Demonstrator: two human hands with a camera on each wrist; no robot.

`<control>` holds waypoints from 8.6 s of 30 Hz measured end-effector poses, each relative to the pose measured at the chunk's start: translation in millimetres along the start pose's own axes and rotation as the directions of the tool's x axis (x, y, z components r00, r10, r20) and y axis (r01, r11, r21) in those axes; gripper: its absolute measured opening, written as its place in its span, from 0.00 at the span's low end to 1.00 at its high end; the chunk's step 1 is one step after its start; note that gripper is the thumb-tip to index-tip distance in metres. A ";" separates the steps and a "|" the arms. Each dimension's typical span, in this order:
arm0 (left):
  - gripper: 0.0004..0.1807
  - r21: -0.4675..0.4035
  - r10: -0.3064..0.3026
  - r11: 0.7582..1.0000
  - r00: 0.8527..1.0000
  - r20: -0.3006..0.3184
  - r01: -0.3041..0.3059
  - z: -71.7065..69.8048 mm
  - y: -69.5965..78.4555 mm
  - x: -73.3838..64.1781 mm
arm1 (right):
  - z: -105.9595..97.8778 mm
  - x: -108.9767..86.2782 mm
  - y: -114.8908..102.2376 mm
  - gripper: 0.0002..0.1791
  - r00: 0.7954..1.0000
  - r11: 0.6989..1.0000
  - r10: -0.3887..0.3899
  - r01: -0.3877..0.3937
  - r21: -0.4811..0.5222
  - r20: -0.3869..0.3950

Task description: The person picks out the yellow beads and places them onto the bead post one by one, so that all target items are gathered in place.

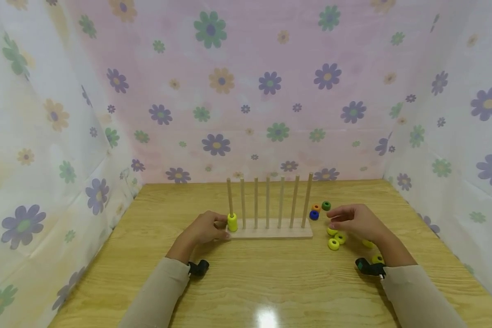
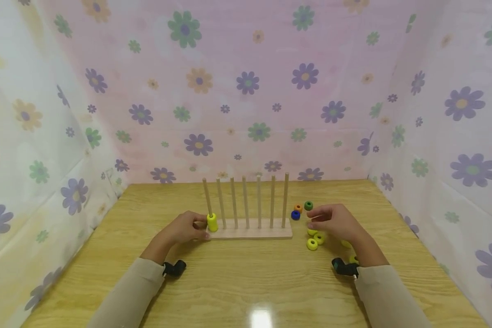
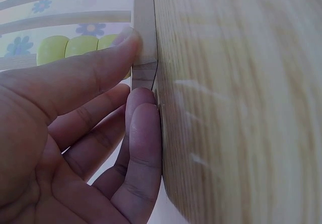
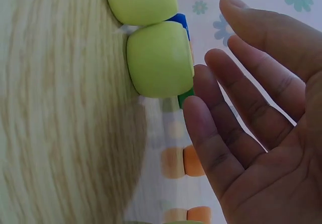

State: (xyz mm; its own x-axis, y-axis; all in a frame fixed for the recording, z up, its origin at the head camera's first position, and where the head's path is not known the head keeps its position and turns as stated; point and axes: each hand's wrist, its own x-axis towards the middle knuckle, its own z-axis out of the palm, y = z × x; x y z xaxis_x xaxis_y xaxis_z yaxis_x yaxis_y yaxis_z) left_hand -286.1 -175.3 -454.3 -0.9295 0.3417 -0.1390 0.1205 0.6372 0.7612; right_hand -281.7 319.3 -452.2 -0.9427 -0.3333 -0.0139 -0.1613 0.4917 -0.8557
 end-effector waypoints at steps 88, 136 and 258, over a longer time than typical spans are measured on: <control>0.30 -0.026 0.035 0.999 0.999 0.015 -0.035 1.1 -5.8 2.2 | 3.9 0.7 2.5 0.23 0.999 0.972 0.021 -0.026 -0.232 -0.026; 0.30 -0.001 0.026 1.000 1.000 0.000 -0.026 3.0 -1.4 -1.0 | 2.8 -1.5 -10.5 0.24 0.974 0.955 -0.092 0.028 -0.295 -0.207; 0.32 0.017 0.042 0.999 0.999 0.008 -0.042 1.4 -4.2 0.2 | 37.9 7.3 -126.5 0.15 0.822 0.887 -0.459 0.402 -0.226 -0.339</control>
State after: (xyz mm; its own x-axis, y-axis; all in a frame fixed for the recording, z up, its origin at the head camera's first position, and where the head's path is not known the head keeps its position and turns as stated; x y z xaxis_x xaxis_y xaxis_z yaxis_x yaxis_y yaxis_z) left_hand -286.3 -177.0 -458.4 -0.9206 0.3741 -0.1121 0.1657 0.6341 0.7553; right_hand -257.1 224.1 -363.7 -0.7995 -0.2268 0.5562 -0.5882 0.4838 -0.6481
